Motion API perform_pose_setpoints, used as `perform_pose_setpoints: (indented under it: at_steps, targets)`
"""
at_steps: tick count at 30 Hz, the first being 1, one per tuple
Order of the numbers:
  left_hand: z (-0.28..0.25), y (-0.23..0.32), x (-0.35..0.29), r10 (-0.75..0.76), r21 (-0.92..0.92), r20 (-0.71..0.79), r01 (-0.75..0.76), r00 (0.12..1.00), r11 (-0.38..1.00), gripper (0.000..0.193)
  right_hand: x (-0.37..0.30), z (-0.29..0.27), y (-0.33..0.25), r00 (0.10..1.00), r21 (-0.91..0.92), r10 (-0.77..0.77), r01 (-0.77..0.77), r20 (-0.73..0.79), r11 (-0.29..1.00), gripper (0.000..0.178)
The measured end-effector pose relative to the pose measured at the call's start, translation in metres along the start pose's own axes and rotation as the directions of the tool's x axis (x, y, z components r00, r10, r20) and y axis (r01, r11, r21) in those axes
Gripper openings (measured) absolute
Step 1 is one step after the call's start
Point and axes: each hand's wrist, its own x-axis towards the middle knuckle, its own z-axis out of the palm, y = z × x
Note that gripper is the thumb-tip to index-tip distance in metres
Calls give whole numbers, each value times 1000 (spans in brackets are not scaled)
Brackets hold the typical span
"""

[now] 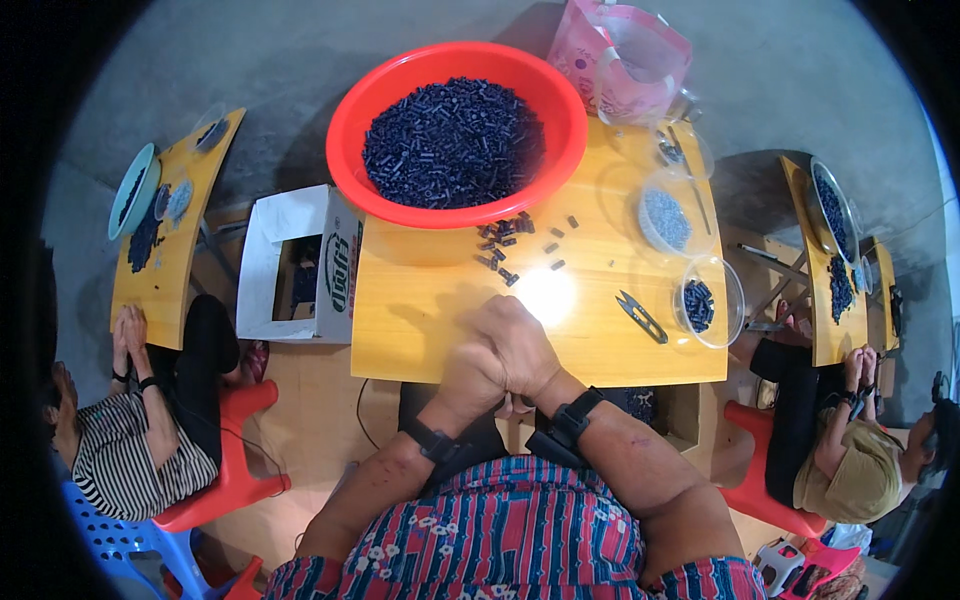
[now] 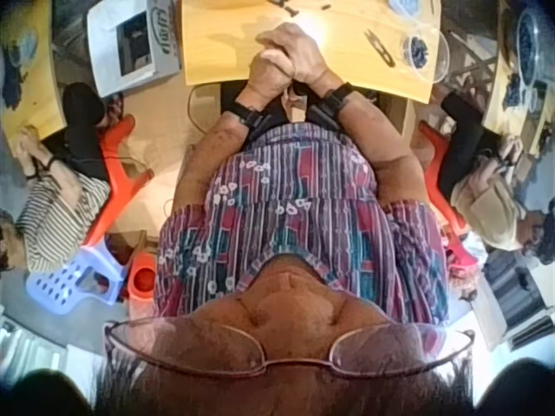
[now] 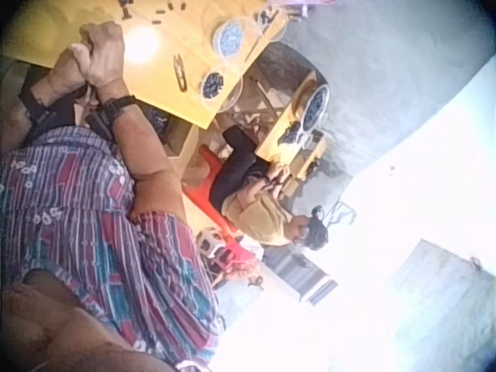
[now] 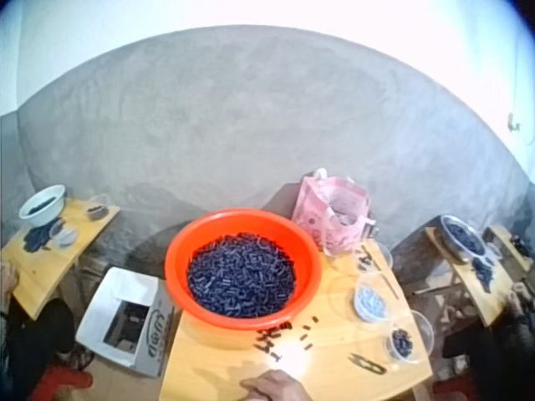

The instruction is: Assembling small black plastic parts by hand at a manufacturing workbench.

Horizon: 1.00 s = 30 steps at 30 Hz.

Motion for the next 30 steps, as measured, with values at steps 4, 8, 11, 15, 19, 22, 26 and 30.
perform_pose_setpoints:
  at_steps: [4, 8, 11, 15, 19, 22, 26, 30]
  targets:
    - [2, -2, 1, -39, -5, 41, 39, 998, 999, 35, -2, 2, 6, 1000, 0, -6, 6, -6, 1000, 57]
    - [-1, -3, -1, -36, -28, 44, 37, 998, 999, 35, -1, 5, 5, 1000, -5, -4, 4, -5, 1000, 57]
    - [-10, 17, 0, 57, 107, 12, -58, 998, 993, 36, -3, 7, 11, 1000, -17, -16, 16, -26, 1000, 57]
    - [-17, 38, 1, -171, 72, 99, 164, 980, 984, 39, -4, 5, 10, 997, 8, -49, 50, -59, 999, 55]
    - [-5, 9, 1, 155, 242, -52, -138, 987, 960, 39, -3, 9, 13, 992, -12, -97, 96, -80, 995, 52]
    - [-11, 22, 6, 171, 345, 31, -171, 985, 923, 27, 3, 3, 17, 997, 47, -56, 58, -51, 997, 37]
    - [-24, 38, 5, 257, 217, -3, -250, 966, 943, 8, -14, -26, 21, 880, 726, 474, -334, 13, 601, 26]
    - [-32, 44, -18, 70, -71, -79, -75, 994, 995, 6, -48, -49, 4, 893, 563, 439, -416, 103, 714, 28]
